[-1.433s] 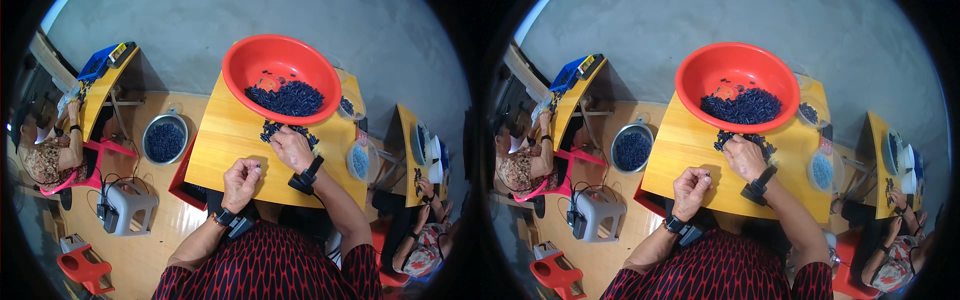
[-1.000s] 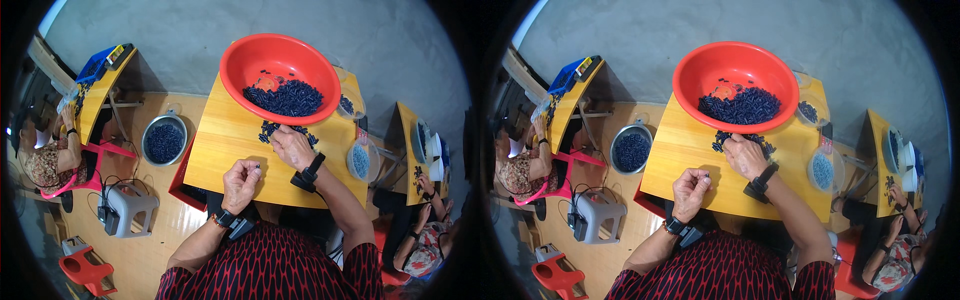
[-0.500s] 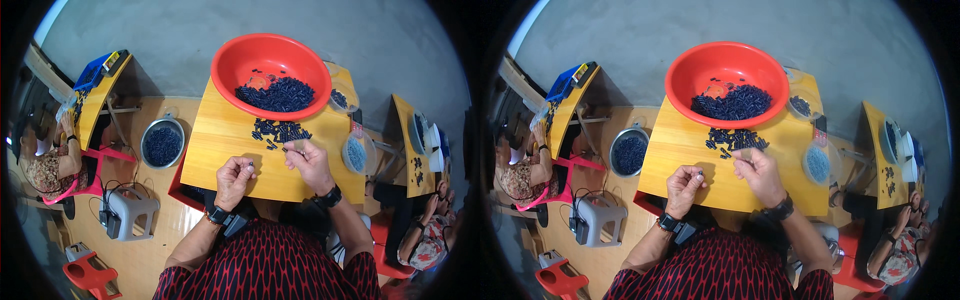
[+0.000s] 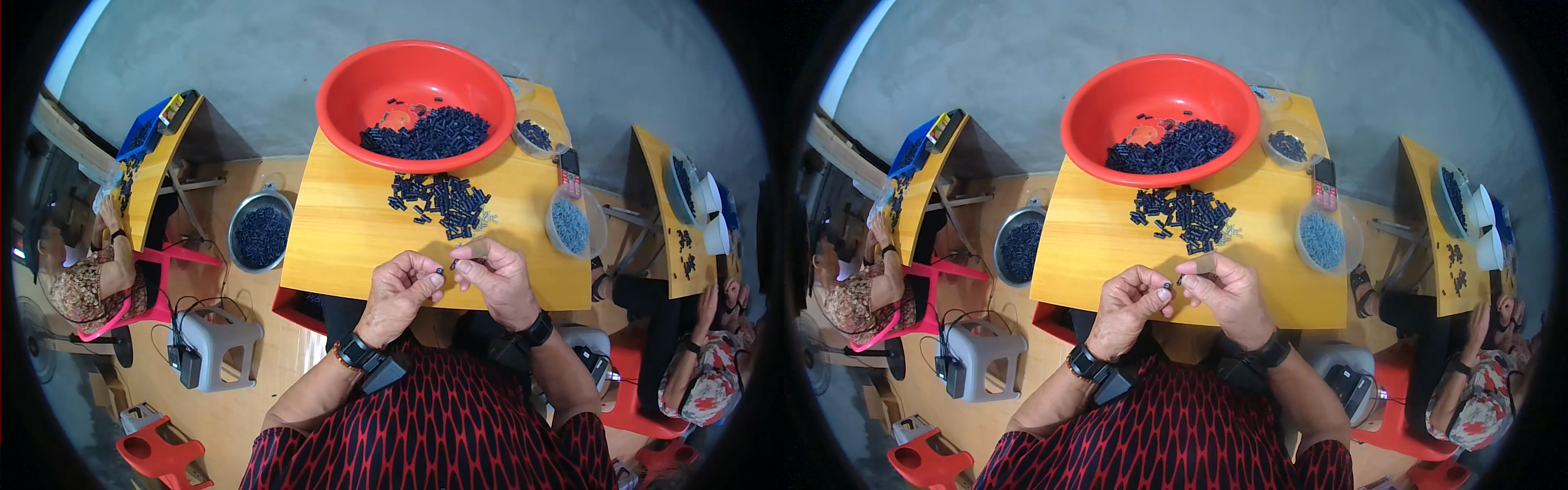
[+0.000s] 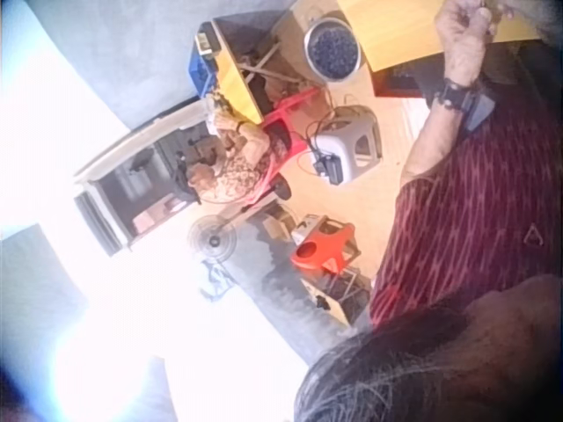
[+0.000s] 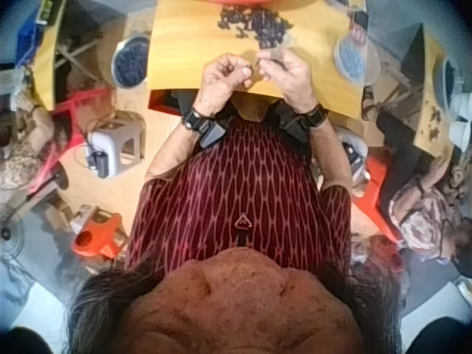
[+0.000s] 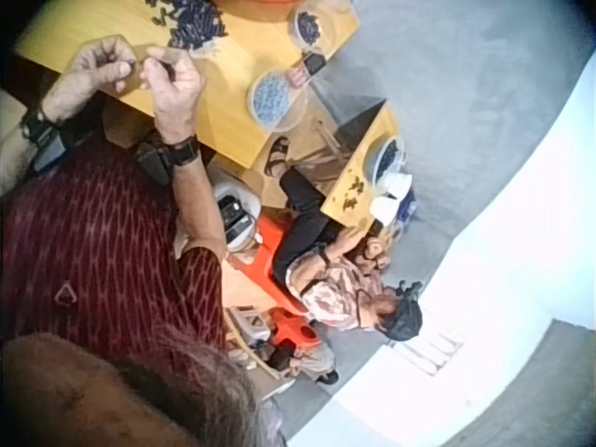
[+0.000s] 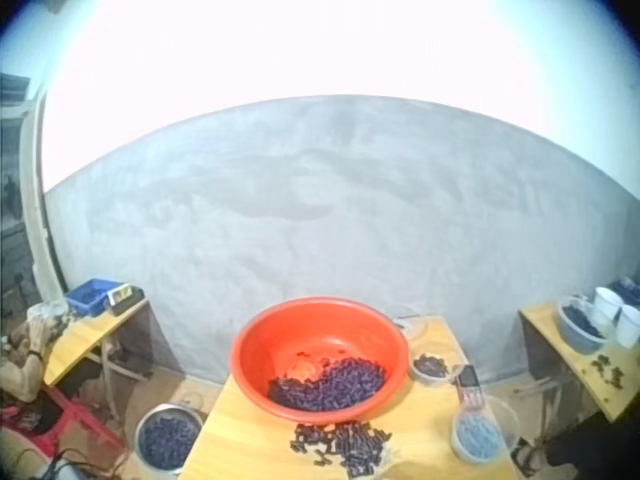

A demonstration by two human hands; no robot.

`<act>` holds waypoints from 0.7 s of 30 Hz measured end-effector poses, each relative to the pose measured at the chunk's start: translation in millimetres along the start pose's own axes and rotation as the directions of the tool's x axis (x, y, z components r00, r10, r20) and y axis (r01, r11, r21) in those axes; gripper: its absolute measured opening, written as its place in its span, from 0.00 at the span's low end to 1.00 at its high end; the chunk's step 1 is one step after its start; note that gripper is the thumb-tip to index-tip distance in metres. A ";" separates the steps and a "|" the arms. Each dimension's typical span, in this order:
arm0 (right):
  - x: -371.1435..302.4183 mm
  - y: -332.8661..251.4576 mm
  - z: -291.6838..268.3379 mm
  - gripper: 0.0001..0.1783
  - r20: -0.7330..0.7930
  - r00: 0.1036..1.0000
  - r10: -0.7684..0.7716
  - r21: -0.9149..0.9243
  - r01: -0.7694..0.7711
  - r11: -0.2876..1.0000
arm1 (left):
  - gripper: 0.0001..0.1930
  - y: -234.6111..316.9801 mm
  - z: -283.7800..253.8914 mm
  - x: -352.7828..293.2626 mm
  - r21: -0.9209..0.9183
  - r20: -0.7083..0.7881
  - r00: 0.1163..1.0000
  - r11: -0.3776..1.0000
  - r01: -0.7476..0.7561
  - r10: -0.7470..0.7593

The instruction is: The person picks up a black plastic piece and a metal pin by hand, inserts the pin into the piece, and places the assembled unit onto the table, repeating this process multiple times.

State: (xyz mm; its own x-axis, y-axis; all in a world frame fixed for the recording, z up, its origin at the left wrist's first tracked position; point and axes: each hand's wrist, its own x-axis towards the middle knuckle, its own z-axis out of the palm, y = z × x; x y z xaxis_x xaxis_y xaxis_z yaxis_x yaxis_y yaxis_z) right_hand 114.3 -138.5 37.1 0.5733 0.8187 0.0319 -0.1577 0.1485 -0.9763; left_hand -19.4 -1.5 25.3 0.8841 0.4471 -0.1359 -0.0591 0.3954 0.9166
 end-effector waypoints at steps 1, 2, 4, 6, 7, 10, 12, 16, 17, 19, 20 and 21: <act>-1.4 -0.8 -0.1 0.08 -0.001 1.000 0.000 0.002 0.000 1.000 | 0.06 1.0 2.2 -1.2 -0.023 0.027 0.999 1.000 0.019 -0.019; -2.5 -1.6 1.1 0.08 -0.003 1.000 -0.010 0.005 0.010 1.000 | 0.06 1.9 4.1 -2.3 -0.046 0.054 0.998 0.998 0.039 -0.037; -4.8 -2.1 1.0 0.07 -0.008 1.000 -0.018 0.010 0.018 1.000 | 0.06 3.8 6.9 -3.7 -0.043 0.067 0.997 0.998 0.038 -0.035; -6.6 -2.2 0.3 0.07 0.000 1.000 -0.030 -0.021 0.030 0.999 | 0.06 3.9 7.5 -4.3 -0.042 0.077 0.997 0.998 0.036 -0.033; -6.6 -2.9 0.7 0.07 0.001 1.000 -0.029 -0.020 0.029 0.999 | 0.06 3.8 7.3 -4.7 -0.047 0.085 0.996 0.998 0.042 -0.038; -5.4 -8.3 2.5 0.07 -0.007 0.998 -0.062 0.000 0.062 0.998 | 0.07 6.2 8.4 -5.8 -0.045 0.102 0.993 0.997 0.056 -0.051; -5.3 -12.5 3.0 0.07 0.022 0.997 -0.080 -0.098 0.081 0.992 | 0.07 7.1 8.4 -5.9 -0.038 0.110 0.992 0.997 0.062 -0.057; -6.1 -13.9 4.2 0.07 0.049 0.988 -0.147 -0.195 0.153 0.969 | 0.07 5.7 5.0 -5.6 -0.073 0.129 0.989 0.994 0.087 -0.077; -5.7 -12.9 3.9 0.07 0.052 0.986 -0.159 -0.196 0.166 0.967 | 0.07 5.0 4.4 -5.5 -0.080 0.132 0.988 0.992 0.096 -0.085; -5.0 -11.9 3.3 0.07 0.053 0.984 -0.170 -0.198 0.177 0.964 | 0.06 3.9 3.7 -4.6 -0.099 0.144 0.986 0.990 0.098 -0.083; -4.7 -11.7 2.8 0.07 0.058 0.983 -0.172 -0.191 0.181 0.965 | 0.06 3.5 3.5 -4.3 -0.117 0.156 0.985 0.988 0.099 -0.080; -4.5 -12.0 2.1 0.07 0.064 0.982 -0.176 -0.183 0.185 0.966 | 0.06 4.2 3.6 -4.0 -0.118 0.156 0.984 0.988 0.099 -0.080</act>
State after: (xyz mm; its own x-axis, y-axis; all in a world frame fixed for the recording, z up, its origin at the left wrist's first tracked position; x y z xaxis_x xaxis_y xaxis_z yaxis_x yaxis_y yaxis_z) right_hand 112.0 -142.8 49.1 0.5394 0.8137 0.2166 0.1008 0.1929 -0.9760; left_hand -21.6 -4.6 31.1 0.9476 0.2832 -0.1481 -0.0256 0.5291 0.8481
